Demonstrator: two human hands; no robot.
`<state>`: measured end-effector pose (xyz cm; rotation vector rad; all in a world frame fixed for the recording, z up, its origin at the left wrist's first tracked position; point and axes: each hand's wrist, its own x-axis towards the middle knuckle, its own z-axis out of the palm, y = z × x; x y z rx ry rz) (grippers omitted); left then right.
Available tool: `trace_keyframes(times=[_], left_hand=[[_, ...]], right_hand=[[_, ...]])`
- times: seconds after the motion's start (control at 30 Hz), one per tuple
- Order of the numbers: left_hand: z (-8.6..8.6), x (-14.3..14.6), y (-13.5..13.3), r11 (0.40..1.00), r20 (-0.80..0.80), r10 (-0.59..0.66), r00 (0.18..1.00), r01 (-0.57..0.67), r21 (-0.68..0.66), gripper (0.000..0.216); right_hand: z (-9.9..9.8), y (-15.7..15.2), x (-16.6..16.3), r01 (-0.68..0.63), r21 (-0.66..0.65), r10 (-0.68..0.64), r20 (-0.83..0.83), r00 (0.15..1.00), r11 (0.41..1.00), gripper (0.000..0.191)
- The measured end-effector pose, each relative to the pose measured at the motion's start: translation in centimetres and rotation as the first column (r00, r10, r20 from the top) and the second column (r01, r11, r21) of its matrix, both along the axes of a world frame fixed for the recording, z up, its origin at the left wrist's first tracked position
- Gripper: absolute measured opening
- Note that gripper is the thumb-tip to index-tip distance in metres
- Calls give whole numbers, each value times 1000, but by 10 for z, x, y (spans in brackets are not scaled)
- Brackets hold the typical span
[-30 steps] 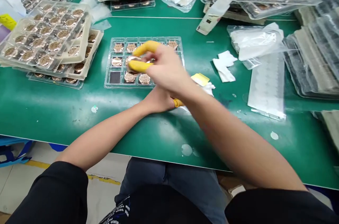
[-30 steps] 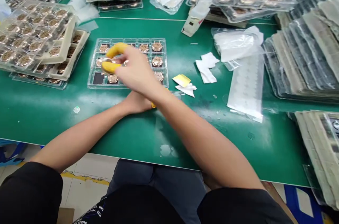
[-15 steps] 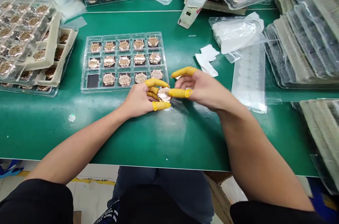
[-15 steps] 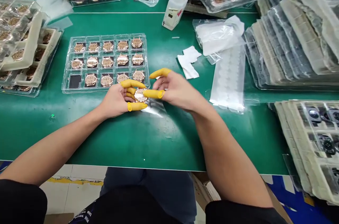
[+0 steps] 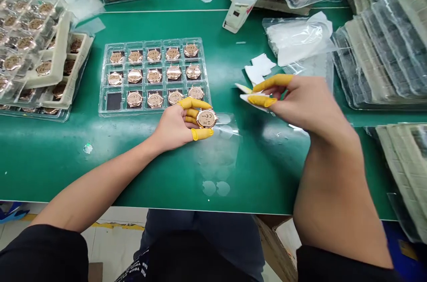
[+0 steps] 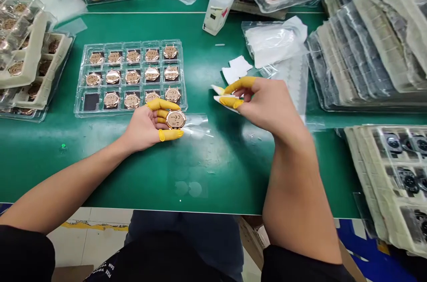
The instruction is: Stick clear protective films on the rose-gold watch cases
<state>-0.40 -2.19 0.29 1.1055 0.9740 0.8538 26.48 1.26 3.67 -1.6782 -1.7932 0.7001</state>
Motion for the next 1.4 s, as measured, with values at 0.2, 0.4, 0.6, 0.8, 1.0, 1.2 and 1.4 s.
trace_keyframes(times=[0.2,0.4,0.6,0.8,1.0,1.2,1.4], left_hand=[[-7,1,-3,1000,-10,1,1000,-1,9,58],[-6,2,-1,1000,16,29,999,-29,-6,59],[-7,3,-1,1000,-3,31,1000,-31,-4,57],[-7,3,-2,1000,-12,12,1000,-11,11,57],[-7,3,-3,999,-19,29,999,-28,15,58],[-8,4,-2,999,-5,41,999,-41,1,59],[-7,4,-3,998,18,58,998,-58,2,59]], right_hand=[[-6,-24,-53,-325,324,393,-171,903,888,10],[-20,-23,-64,-427,468,483,2,876,773,2],[-23,-18,-60,-413,477,465,9,885,776,4],[-26,-18,-60,-428,457,500,-43,865,780,6],[-29,-18,-63,-443,452,523,-63,850,774,11],[-29,-17,-63,-442,439,522,-73,850,782,13],[-27,-20,-63,-396,423,477,-100,873,815,16]])
